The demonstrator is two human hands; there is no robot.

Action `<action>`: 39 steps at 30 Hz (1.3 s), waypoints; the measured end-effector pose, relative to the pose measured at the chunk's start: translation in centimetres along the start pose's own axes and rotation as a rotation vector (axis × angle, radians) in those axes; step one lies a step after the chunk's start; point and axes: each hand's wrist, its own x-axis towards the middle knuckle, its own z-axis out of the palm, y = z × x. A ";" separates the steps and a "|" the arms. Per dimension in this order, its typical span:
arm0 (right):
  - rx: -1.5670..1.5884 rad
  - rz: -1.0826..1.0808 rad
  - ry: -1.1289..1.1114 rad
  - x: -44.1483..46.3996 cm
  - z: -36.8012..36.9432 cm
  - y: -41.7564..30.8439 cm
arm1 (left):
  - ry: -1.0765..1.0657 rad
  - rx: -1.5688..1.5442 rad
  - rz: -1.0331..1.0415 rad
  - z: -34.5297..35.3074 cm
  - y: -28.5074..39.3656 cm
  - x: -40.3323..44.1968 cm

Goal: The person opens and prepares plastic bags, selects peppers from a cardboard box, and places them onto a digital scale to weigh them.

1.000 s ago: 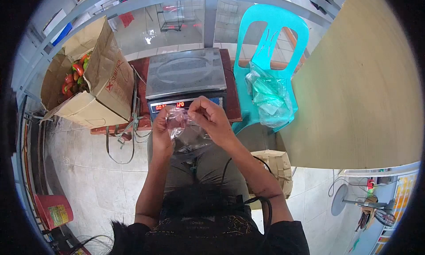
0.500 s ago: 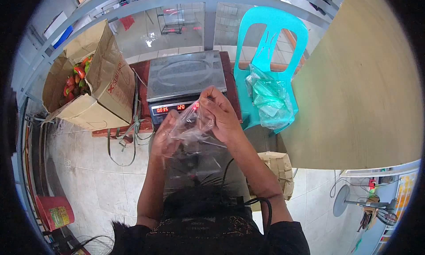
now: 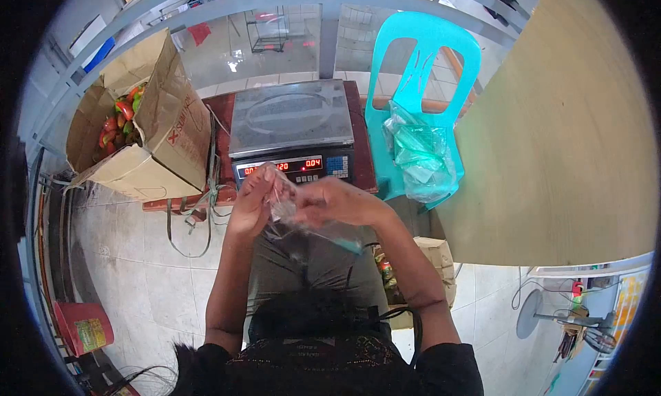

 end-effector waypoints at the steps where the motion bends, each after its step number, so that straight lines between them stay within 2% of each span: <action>1: 0.025 0.008 -0.014 -0.1 -0.1 0.0 | 0.012 -0.102 -0.025 0.2 0.0 -0.1; 3: 0.076 0.025 -0.036 -0.4 -0.4 0.2 | -0.023 -0.309 -0.082 -0.2 -0.2 -0.3; 4: 0.196 -0.031 0.039 -0.5 -0.6 1.1 | -0.066 -0.413 -0.114 -0.9 -0.2 -0.5; 6: 0.433 -0.145 0.186 -0.2 -0.8 2.4 | -0.014 -0.407 -0.182 -1.0 -0.3 -1.0; 7: 0.398 -0.200 0.277 -0.1 -0.1 2.1 | 0.080 -0.297 -0.221 -0.4 -0.5 -1.4; 8: 0.601 -0.173 0.340 0.0 0.5 1.5 | 0.175 -0.186 -0.260 0.4 -0.5 -1.7; 10: 1.006 -0.113 0.461 0.2 1.4 0.1 | 0.030 0.074 -0.295 2.9 1.6 -2.4; 12: 1.102 -0.228 0.233 0.2 1.3 1.0 | -0.161 0.217 -0.446 -0.8 -0.2 -3.4; 13: 1.147 -0.283 0.118 0.1 1.2 1.7 | -0.218 0.246 -0.423 -1.6 0.0 -3.2; 15: 1.054 -0.232 0.032 -0.4 -0.2 2.6 | -0.013 0.066 -0.255 -1.4 0.0 -3.0; 17: 0.774 -0.106 0.014 -0.7 -0.5 3.0 | 0.116 -0.195 -0.074 -1.3 -0.3 -2.2; 19: 0.313 0.092 0.062 -0.9 0.3 2.5 | 0.190 -0.410 -0.112 -0.1 -0.9 -1.8; 21: 0.171 0.081 0.083 -1.1 0.7 1.4 | 0.307 -0.596 -0.159 1.1 -1.3 -1.8; 22: 0.104 0.077 0.092 -1.2 0.9 1.2 | 0.098 -0.713 -0.136 0.5 -1.7 -1.7; 24: 0.350 0.111 0.200 -1.8 0.4 2.2 | -0.333 -0.929 -0.090 -1.7 -2.8 -1.0; 25: 0.471 0.123 0.257 -2.0 0.1 2.8 | -0.280 -0.774 -0.147 -2.3 -3.1 -1.3; 26: 0.604 0.047 0.289 -1.9 -0.1 3.4 | -0.238 -0.622 -0.210 -2.8 -3.2 -1.5; 28: 0.869 -0.111 0.343 -1.4 0.0 4.5 | 0.119 -0.043 -0.267 0.4 -0.9 -2.5; 31: 1.014 -0.065 0.478 -0.7 1.5 2.7 | -0.057 0.058 -0.415 -1.1 -1.7 -3.6; 32: 1.078 -0.100 0.350 -0.8 1.3 2.8 | -0.112 0.096 -0.458 -2.3 -2.2 -4.0; 33: 1.137 -0.133 0.218 -0.8 0.9 3.0 | -0.053 0.161 -0.355 -2.4 -1.8 -4.0; 34: 1.191 -0.166 0.084 -0.9 0.6 3.1 | 0.045 0.074 -0.286 -2.4 -1.7 -3.9; 36: 0.715 0.040 0.091 -1.4 0.5 2.7 | 0.234 -0.102 -0.144 -2.1 -1.9 -3.1; 37: 0.473 0.138 0.096 -1.7 0.5 2.5 | 0.178 -0.180 -0.100 -0.8 -0.8 -2.4; 39: 0.295 0.065 0.095 -1.9 1.0 3.0 | 0.313 -0.270 -0.150 0.8 -0.4 -1.9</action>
